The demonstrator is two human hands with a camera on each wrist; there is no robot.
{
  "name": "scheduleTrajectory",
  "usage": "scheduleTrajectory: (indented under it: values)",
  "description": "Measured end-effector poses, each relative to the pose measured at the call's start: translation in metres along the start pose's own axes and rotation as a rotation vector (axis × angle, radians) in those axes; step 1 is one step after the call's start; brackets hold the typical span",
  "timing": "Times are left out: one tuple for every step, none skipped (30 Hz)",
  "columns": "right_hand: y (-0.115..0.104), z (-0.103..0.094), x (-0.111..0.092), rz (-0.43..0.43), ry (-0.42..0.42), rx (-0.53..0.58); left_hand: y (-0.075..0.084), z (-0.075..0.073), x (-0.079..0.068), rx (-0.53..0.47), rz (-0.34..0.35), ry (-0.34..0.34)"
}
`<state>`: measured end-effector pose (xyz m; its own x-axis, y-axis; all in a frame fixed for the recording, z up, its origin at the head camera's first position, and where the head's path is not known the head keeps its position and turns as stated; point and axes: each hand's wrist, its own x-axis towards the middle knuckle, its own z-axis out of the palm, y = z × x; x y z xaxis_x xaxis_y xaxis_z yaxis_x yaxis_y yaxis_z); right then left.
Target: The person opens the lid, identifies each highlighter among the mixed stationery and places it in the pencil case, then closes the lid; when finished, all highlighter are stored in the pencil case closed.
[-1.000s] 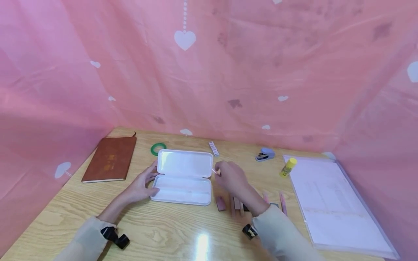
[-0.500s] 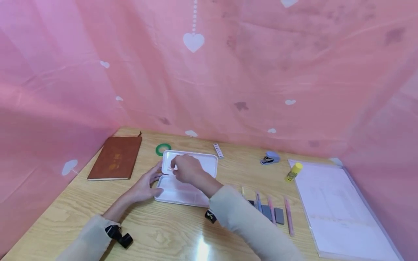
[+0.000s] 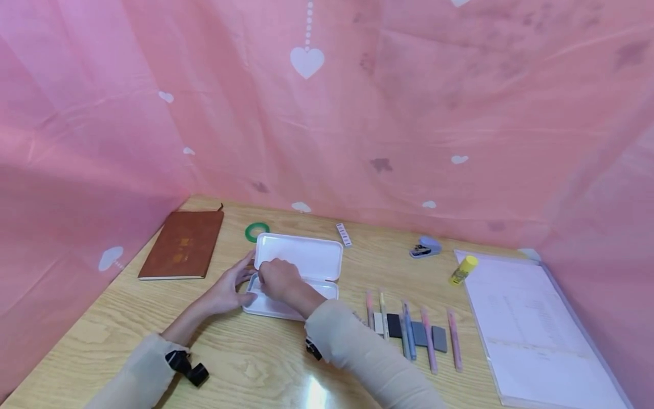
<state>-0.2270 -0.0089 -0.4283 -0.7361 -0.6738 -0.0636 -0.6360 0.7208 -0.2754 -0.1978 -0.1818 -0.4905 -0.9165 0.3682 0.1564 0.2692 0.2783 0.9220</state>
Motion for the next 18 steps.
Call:
scheduleTrajectory:
  values:
    - [0.0, 0.001, 0.0, 0.002, 0.001, 0.002, 0.001, 0.0, 0.0, 0.001, -0.001, 0.002]
    - [0.0, 0.001, 0.0, 0.003, 0.001, 0.001, 0.002, 0.001, 0.0, -0.001, 0.0, 0.002]
    - [-0.001, 0.0, 0.0, 0.006, -0.001, 0.002, 0.005, 0.001, -0.001, -0.003, 0.001, 0.001]
    - [0.0, 0.0, -0.001, 0.009, 0.001, 0.004, 0.01, 0.001, -0.001, -0.003, 0.003, -0.002]
    - [0.0, -0.002, -0.002, 0.014, 0.0, 0.008, 0.015, 0.0, -0.002, 0.0, -0.002, -0.01]
    - [0.001, -0.003, -0.003, 0.021, -0.001, 0.013, 0.02, 0.0, -0.003, -0.004, -0.003, -0.017]
    - [0.001, -0.006, -0.005, 0.022, -0.002, 0.023, 0.02, 0.0, -0.003, 0.001, -0.013, -0.018]
    - [0.001, -0.009, -0.007, 0.022, 0.003, 0.029, 0.019, -0.001, -0.004, 0.003, -0.019, -0.019]
    - [0.001, -0.013, -0.011, 0.02, 0.008, 0.037, 0.018, -0.001, -0.006, 0.002, -0.026, -0.017]
    - [0.002, -0.017, -0.015, 0.015, 0.018, 0.037, 0.014, -0.002, -0.007, 0.006, -0.04, -0.012]
    - [0.002, -0.022, -0.02, 0.009, 0.029, 0.038, 0.009, -0.003, -0.009, 0.009, -0.058, -0.003]
    - [0.003, -0.027, -0.026, 0.003, 0.04, 0.042, 0.004, -0.004, -0.011, 0.015, -0.071, 0.009]
    - [0.003, -0.032, -0.032, -0.007, 0.058, 0.041, -0.001, -0.005, -0.012, 0.03, -0.088, 0.022]
    - [0.006, -0.037, -0.038, -0.014, 0.082, 0.034, -0.001, -0.006, -0.014, 0.038, -0.095, 0.028]
    - [0.009, -0.043, -0.045, -0.018, 0.103, 0.025, -0.001, -0.008, -0.016, 0.048, -0.102, 0.033]
    - [0.014, -0.048, -0.053, -0.017, 0.125, 0.017, -0.002, -0.009, -0.017, 0.055, -0.109, 0.039]
    - [0.02, -0.053, -0.061, -0.009, 0.146, 0.01, -0.002, -0.009, -0.017, 0.06, -0.107, 0.042]
    - [0.027, -0.057, -0.069, 0.003, 0.164, 0.002, -0.003, -0.01, -0.017, 0.064, -0.099, 0.041]
